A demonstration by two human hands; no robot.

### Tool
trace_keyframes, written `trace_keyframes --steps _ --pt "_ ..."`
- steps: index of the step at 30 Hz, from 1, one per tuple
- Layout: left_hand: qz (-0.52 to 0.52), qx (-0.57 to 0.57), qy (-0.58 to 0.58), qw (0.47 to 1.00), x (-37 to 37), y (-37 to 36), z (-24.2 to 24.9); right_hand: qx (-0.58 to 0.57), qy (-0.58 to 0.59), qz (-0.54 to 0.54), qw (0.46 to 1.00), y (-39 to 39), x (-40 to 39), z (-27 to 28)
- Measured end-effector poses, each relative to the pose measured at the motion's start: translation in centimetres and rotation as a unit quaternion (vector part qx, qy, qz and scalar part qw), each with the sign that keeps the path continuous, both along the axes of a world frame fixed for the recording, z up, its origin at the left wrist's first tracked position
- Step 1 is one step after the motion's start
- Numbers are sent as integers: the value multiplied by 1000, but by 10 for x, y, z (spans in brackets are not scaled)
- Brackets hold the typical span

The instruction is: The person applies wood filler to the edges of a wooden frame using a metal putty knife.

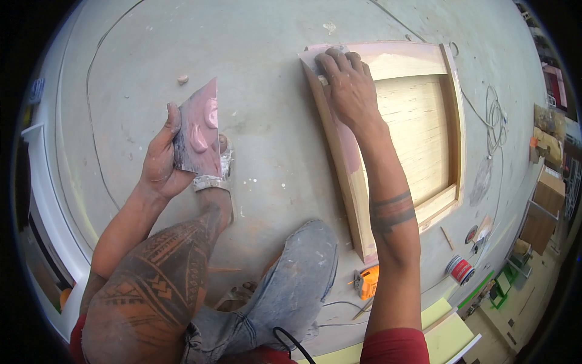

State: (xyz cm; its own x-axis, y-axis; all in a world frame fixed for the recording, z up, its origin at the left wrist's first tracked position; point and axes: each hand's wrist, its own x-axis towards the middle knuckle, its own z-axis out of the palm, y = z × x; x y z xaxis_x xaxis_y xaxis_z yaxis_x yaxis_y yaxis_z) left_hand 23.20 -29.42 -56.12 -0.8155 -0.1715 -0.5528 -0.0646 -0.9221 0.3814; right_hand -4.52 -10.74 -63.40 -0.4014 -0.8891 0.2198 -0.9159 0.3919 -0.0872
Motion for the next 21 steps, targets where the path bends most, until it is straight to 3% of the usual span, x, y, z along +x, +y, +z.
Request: trace_keyframes --steps 10,16,21 --pt "8 -5 -1 1000 4 -4 -2 31 -7 -7 999 -10 -9 -12" --pt "-37 4 80 996 12 -11 -18 -10 14 -1 1000 -10 -8 -18" --pt "-39 -5 76 996 13 -10 -19 -8 7 -5 1000 -11 -5 -17"
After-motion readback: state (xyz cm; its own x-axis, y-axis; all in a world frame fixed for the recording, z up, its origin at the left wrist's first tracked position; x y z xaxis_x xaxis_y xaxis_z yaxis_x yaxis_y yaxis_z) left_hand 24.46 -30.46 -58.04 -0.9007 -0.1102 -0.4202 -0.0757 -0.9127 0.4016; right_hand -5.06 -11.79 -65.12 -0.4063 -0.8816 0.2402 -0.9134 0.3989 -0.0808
